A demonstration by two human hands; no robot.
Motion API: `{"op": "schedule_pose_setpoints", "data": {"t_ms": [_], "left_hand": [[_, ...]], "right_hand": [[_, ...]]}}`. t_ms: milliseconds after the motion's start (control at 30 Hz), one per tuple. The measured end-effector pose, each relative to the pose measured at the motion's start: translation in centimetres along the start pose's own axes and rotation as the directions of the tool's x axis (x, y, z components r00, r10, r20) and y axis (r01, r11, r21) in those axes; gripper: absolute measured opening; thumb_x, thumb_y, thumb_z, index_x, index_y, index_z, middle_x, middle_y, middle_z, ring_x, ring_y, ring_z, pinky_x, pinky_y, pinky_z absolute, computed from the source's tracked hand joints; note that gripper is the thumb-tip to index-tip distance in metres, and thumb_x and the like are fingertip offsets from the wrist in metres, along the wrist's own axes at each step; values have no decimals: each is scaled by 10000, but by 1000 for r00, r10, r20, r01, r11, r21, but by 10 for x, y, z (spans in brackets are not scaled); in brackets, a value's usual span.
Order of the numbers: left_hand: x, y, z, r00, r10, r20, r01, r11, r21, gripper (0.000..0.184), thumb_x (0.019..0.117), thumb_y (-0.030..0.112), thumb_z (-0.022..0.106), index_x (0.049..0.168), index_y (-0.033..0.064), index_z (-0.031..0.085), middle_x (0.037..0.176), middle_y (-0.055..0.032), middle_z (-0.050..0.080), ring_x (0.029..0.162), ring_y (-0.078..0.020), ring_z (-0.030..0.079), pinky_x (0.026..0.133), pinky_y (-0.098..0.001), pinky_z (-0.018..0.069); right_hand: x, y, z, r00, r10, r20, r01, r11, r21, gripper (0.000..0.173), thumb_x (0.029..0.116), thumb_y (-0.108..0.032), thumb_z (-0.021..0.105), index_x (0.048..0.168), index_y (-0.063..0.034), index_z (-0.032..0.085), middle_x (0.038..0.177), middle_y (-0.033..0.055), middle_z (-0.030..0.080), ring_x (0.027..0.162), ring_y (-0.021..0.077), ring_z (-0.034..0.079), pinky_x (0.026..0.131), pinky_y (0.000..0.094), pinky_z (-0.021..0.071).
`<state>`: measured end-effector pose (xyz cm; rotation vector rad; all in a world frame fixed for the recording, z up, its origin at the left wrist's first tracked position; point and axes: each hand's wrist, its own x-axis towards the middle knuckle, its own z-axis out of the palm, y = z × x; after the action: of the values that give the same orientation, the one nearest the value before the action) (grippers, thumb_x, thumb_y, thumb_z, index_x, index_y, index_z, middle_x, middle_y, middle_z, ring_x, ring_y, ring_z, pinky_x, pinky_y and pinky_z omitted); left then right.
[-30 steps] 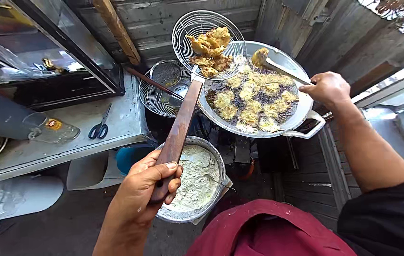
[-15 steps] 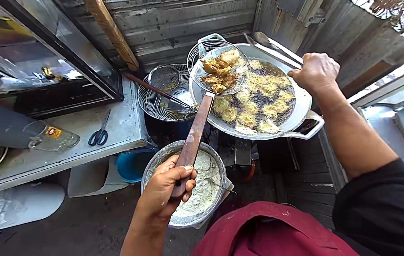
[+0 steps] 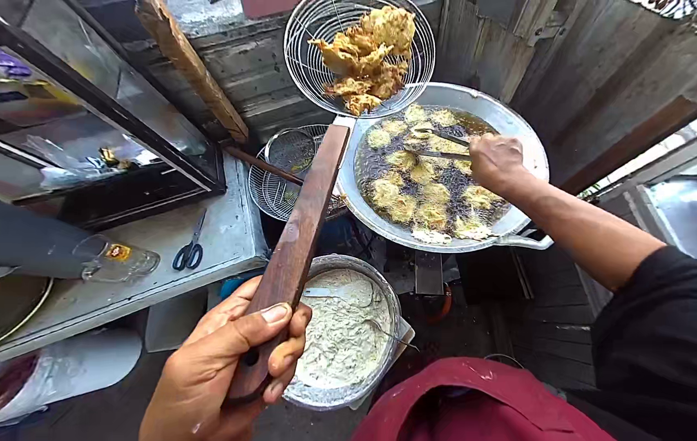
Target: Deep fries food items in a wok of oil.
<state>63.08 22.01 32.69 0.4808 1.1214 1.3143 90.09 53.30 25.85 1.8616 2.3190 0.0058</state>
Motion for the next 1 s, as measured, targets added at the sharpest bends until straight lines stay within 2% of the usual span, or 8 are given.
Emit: {"op": "schedule_pose_setpoints", "data": {"t_ms": [133, 267, 400, 467, 567, 733, 933, 1000], "left_hand": [[1, 3, 2, 1000, 16, 9, -15, 1000, -18, 289, 969, 20, 296, 1122, 89, 531, 743, -40, 638, 440, -35, 558, 371, -150, 469], [5, 2, 1, 1000, 27, 4, -27, 999, -22, 280, 966, 21, 309, 1107, 85, 542, 739, -39, 642, 438, -31, 555, 371, -146, 464], [7, -2, 1, 1000, 19, -9, -19, 1000, -18, 284, 959, 23, 312, 1110, 84, 544, 748, -37, 647, 436, -23, 551, 369, -142, 460], [9, -5, 2, 1000, 6, -30, -7, 1000, -23, 282, 961, 21, 306, 1105, 80, 541, 737, -39, 644, 431, -24, 549, 362, -145, 456], [11, -11, 3, 998, -5, -67, 5, 1000, -10, 264, 959, 15, 308, 1082, 76, 532, 704, -29, 630, 419, -26, 540, 354, -144, 445], [17, -27, 1, 994, -25, -108, 27, 1000, 11, 255, 951, 8, 321, 1082, 70, 530, 688, -25, 617, 417, -22, 530, 350, -141, 431], [29, -50, 5, 985, -54, -167, 59, 998, 26, 211, 946, -15, 362, 1047, 44, 538, 665, -33, 605, 411, -31, 525, 344, -151, 427], [32, -56, 6, 982, -82, -169, 89, 995, 34, 218, 948, -19, 370, 1079, 37, 535, 668, -36, 599, 412, -35, 526, 343, -156, 432]], "right_hand": [[11, -16, 14, 1000, -29, 11, 29, 999, -27, 235, 984, 19, 549, 1134, 195, 593, 1172, 394, 622, 1121, 558, 626, 869, 667, 502], [25, -22, 33, 1000, -7, -20, 6, 999, -45, 250, 1004, 50, 475, 1170, 215, 564, 1181, 386, 611, 1117, 531, 639, 855, 623, 527], [24, 5, 21, 998, 65, -9, -64, 991, 121, 235, 959, -74, 599, 1065, 125, 664, 1132, 361, 665, 1101, 555, 640, 832, 721, 483], [32, 30, 13, 986, 155, 65, -165, 964, 206, 342, 953, -251, 671, 1097, 58, 699, 1169, 341, 672, 1144, 550, 627, 862, 761, 462], [48, 76, 14, 958, 228, 173, -277, 892, 357, 498, 950, -404, 731, 1148, 51, 698, 1226, 340, 646, 1192, 526, 603, 926, 761, 448], [36, 121, 15, 929, 330, 169, -368, 758, 538, 467, 927, -353, 789, 1130, 59, 707, 1198, 347, 639, 1155, 514, 591, 935, 749, 422], [12, 138, -13, 923, 380, 54, -351, 779, 519, 434, 935, -391, 767, 1146, -12, 737, 1197, 324, 662, 1169, 525, 596, 909, 785, 416], [7, 136, -23, 931, 366, 17, -316, 778, 543, 428, 941, -388, 764, 1147, -14, 737, 1197, 325, 659, 1166, 521, 596, 912, 784, 411]]}}
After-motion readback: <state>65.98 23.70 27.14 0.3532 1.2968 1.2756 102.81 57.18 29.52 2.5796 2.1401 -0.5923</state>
